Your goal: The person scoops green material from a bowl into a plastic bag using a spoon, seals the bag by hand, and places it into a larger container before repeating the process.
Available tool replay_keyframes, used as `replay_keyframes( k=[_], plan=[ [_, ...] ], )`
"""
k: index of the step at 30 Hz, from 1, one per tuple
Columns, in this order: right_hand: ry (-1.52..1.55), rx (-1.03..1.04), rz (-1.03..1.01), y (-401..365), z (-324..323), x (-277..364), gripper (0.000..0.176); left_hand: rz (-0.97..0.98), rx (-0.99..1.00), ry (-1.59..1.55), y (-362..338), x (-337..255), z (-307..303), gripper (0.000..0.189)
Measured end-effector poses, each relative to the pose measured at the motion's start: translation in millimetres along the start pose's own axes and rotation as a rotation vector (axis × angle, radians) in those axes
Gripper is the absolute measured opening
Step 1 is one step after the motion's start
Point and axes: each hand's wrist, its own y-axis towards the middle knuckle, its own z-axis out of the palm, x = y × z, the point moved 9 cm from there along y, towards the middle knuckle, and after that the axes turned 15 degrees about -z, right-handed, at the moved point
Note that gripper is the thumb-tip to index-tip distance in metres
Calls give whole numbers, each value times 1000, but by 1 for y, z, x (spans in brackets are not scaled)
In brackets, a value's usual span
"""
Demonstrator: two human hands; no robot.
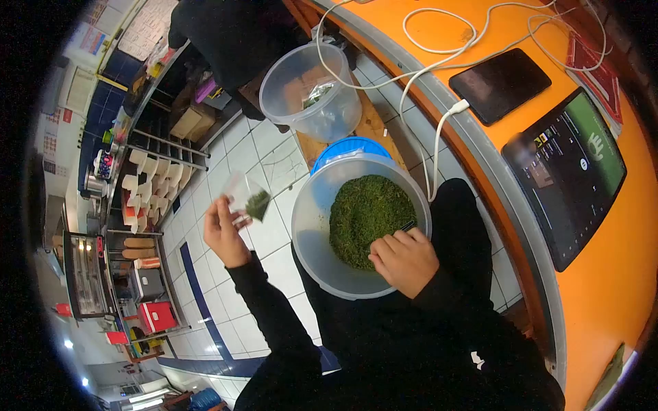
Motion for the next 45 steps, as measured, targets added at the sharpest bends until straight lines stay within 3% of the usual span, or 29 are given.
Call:
replay_keyframes(
  k=[8,11,15,19,22,27,30,32,34,38,39,41,45],
  plan=[
    [8,-45,49,-1,-2,-5,16,290,38,-272,126,-100,96,37],
    [6,-30,59,-2,0,-7,17,323,134,-320,173,-108,144,38],
    [3,-7,67,-1,1,-9,17,191,176,8,227,-30,192,30],
    [21,25,100,-2,5,-13,18,366,40,225,172,11,182,26],
    [15,41,94,-3,8,-12,19,285,24,174,137,60,162,22],
    [-9,32,71,-5,14,-13,25,35,267,456,94,184,173,23],
    [-5,6,66,-6,15,-14,25,57,319,525,75,253,179,31],
    [-5,17,90,-4,15,-15,24,39,337,597,63,272,183,37],
    [2,28,110,-4,16,-14,24,217,183,646,51,236,182,49],
    [-23,23,116,-3,16,-14,21,337,81,776,56,237,178,52],
    [-24,22,122,-4,15,-15,21,334,81,771,57,242,177,52],
    [-24,31,129,-2,14,-14,20,152,124,670,67,261,169,58],
    [-25,40,134,0,12,-13,19,176,144,582,69,263,169,52]
  ],
)
